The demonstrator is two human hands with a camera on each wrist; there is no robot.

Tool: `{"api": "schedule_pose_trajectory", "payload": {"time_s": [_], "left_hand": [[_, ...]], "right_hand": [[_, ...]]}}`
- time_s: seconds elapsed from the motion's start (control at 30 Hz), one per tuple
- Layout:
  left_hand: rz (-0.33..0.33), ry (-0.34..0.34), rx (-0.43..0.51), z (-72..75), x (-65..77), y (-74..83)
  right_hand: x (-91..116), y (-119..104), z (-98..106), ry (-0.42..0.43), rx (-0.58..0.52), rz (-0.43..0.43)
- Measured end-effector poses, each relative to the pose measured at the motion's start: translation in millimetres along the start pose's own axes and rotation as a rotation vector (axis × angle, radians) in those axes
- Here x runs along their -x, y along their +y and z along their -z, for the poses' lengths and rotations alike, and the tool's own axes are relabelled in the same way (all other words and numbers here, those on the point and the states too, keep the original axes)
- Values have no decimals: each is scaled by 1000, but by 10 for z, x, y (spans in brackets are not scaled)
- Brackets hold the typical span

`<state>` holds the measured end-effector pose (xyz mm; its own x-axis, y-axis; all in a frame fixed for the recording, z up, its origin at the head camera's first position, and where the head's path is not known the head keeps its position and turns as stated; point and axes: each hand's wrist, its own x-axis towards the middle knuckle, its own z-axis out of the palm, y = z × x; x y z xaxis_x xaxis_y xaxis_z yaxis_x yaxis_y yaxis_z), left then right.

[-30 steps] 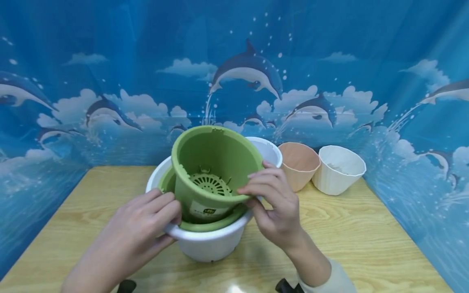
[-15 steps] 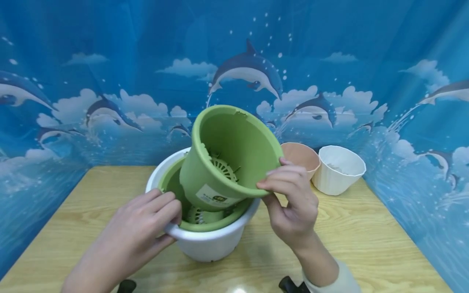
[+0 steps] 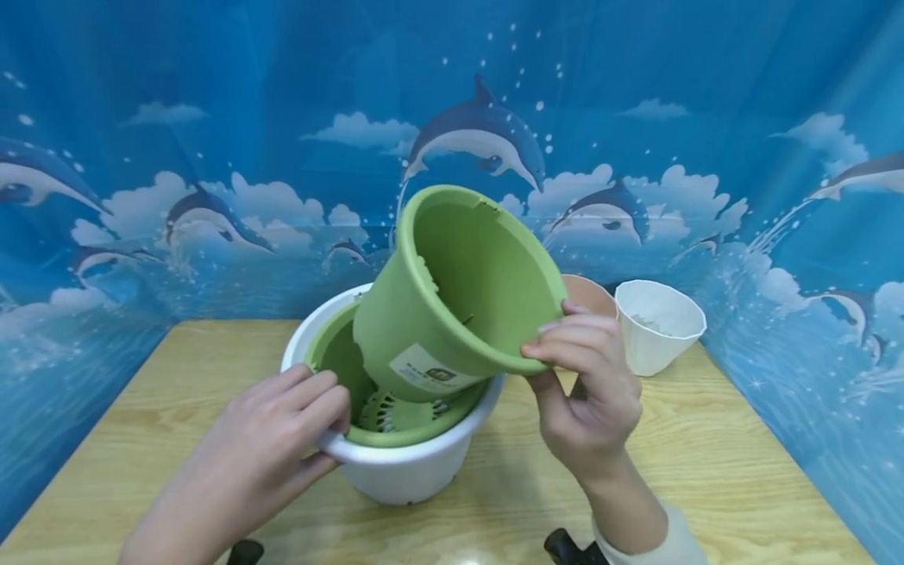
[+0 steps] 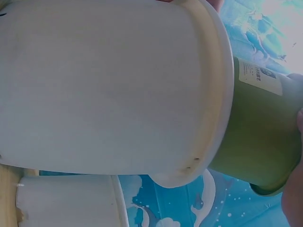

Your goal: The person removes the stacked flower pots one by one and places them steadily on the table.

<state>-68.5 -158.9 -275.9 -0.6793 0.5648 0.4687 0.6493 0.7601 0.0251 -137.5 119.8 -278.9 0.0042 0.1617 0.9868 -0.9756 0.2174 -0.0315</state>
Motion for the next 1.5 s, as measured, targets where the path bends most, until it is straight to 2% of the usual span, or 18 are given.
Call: {"api": "schedule_pose_trajectory", "payload": {"time_s": [0.1, 0.3, 0.47, 0.63, 1.13, 1.5], "left_hand": [[-3, -3, 6, -1, 0, 0], [-24, 32, 15, -15, 0, -6], [-20, 14, 9, -13, 1, -10], [-23, 23, 2, -8, -4, -8], [-34, 55, 4, -18, 6, -11], [-18, 20, -5, -18, -4, -2]], "right_hand": [[-36, -6, 17, 39, -22, -8], [-83, -7, 29, 93, -78, -22], [-101, -5, 58, 116, -126, -60], [-134, -11, 81, 158, -138, -99], [-202, -2, 163, 209, -119, -143], [-253, 90, 302, 182, 5, -112]]}}
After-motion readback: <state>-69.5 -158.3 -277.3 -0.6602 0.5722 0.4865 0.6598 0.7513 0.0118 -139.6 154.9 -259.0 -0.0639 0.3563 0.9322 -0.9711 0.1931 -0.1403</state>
